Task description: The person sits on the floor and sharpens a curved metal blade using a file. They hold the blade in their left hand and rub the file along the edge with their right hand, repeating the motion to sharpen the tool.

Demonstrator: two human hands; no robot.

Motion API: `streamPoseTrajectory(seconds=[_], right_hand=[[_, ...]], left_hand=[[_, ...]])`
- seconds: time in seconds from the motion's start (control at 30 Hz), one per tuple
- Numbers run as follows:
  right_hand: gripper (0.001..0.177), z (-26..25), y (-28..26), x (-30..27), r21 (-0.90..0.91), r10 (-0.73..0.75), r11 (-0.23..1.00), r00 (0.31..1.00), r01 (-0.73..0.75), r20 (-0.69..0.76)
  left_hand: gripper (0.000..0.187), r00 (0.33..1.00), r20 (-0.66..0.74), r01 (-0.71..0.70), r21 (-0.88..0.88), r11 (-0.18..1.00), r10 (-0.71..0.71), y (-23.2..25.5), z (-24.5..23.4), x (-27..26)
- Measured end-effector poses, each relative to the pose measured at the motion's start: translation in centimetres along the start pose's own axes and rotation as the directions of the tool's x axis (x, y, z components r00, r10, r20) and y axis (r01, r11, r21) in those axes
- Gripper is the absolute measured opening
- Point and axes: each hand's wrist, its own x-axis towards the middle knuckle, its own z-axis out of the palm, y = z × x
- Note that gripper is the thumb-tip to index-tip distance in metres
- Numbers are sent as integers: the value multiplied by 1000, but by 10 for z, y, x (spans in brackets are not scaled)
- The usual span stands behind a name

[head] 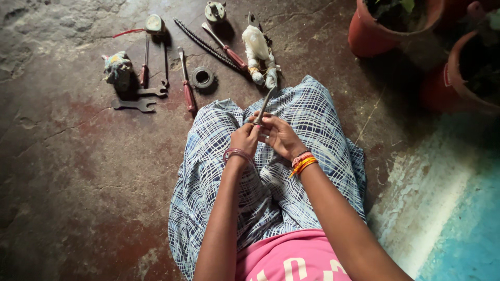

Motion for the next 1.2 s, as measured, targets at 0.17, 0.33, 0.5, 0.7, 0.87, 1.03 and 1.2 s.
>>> streamPoseTrajectory(seconds=[0.17, 0.33, 0.5, 0.7, 0.87, 1.03, 1.2], right_hand=[[33, 2, 0, 5, -33, -31, 999, 999, 32, 45], [33, -1, 6, 11, 20, -46, 999, 996, 45, 81], [39, 5, -2, 9, 61, -31, 998, 996, 26, 84], [36, -16, 14, 22, -10, -45, 999, 998, 46, 44], [31, -18, 17, 22, 34, -61, 998, 997, 60, 44], [39, 7, -3, 6, 68, -16, 998, 996, 10, 85], [33, 0, 1, 4, -17, -39, 999, 998, 40, 59]], left_hand=[[33, 1000, -3, -11, -25, 1000, 11, 5, -4, -1], [33, 999, 24, 33, -19, 999, -33, 13, -8, -4], [30, 1000, -9, 17, -67, 998, -18, 15, -7, -3], [30, 1000, -12, 4, -67, 998, -5, 10, -5, -1], [30, 1000, 7, -1, -63, 998, 2, 12, -7, -1], [29, 999, -38, -25, -129, 991, 20, 12, -6, -1], [29, 1000, -5, 23, -40, 999, -23, 9, -6, 0]])
